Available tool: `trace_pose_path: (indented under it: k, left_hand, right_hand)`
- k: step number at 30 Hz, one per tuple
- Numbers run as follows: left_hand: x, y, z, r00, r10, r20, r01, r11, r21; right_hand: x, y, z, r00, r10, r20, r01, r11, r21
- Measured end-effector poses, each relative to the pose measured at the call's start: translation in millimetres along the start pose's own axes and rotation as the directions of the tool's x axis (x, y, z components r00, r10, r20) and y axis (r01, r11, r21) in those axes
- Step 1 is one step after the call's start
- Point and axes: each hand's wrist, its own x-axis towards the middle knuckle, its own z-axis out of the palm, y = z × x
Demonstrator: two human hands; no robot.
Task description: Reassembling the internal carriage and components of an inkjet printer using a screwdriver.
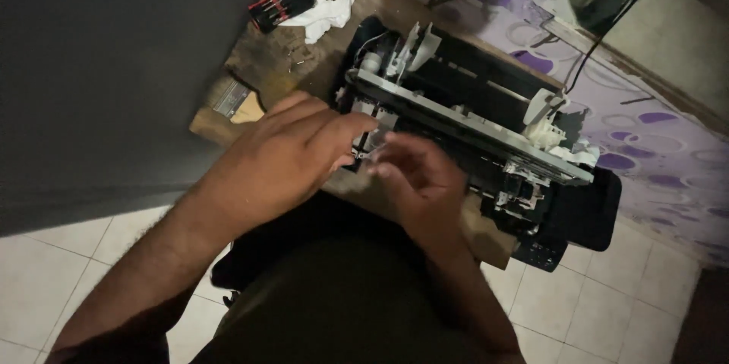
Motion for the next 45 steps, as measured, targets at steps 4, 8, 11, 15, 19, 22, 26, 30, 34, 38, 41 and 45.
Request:
trace_pose_path:
  k: [4,8,11,15,19,22,26,30,34,38,41,45]
  left_hand:
    - [3,4,-1,0.984,0.151,-0.096,-0.152,0.988,-0.001]
    - [4,6,1,0.978,0.203,-0.046,-0.207,0.975,-0.079]
    - [2,6,6,0.982,0.19,-0.017,-0.19,0.967,-0.171]
    - [1,-3,33,0.977,0.213,0.005,-0.193,0.892,-0.41]
    - [-7,-22,64,0.99,0.09,0.113,-0.059,0.967,-0.249]
    - [-19,-37,75,0.969,-0.207,-0.133,0.185,0.969,-0.161]
    - [-36,-40,99,0.88,-0.446,-0.161,0.412,0.887,-0.206]
    - [-32,-33,100,0.717,-0.673,0.18,0.675,0.606,-0.421]
    - [-27,-27,91,0.576,-0.752,0.321,0.815,0.498,-0.296]
    - [-23,-14,74,0.438,-0.772,0.46,0.899,0.362,-0.248]
    - [-46,-5,97,0.565,-0.689,0.454,0.825,0.475,-0.305]
    - [-56,24,113,0.553,-0.441,0.707,0.784,0.563,-0.261]
  right_hand:
    - [-7,12,-9,0.978,0.174,-0.112,-0.165,0.983,0.085]
    - [-11,10,-27,0.991,0.121,0.062,-0.12,0.993,-0.018]
    - [-24,18,-35,0.978,0.186,0.092,-0.181,0.982,-0.06]
    - [-35,4,-46,0.947,0.278,0.159,-0.224,0.93,-0.292]
    - [-78,29,-90,0.924,0.365,-0.117,-0.38,0.84,-0.387]
    - [-108,39,-140,0.877,0.096,-0.472,-0.232,0.943,-0.239]
    - [-127,18,-185,0.767,-0.032,-0.641,-0.18,0.948,-0.263]
    - [-129,8,-193,0.636,-0.098,-0.765,-0.249,0.913,-0.324]
    - [-144,19,-210,0.574,-0.081,-0.815,-0.206,0.949,-0.24]
    - [-145,11,-209,0.523,-0.059,-0.85,-0.279,0.931,-0.237]
    - [-151,15,-217,0.53,-0.092,-0.843,-0.244,0.936,-0.255]
    - [-149,15,-216,0.545,-0.085,-0.834,-0.194,0.955,-0.225]
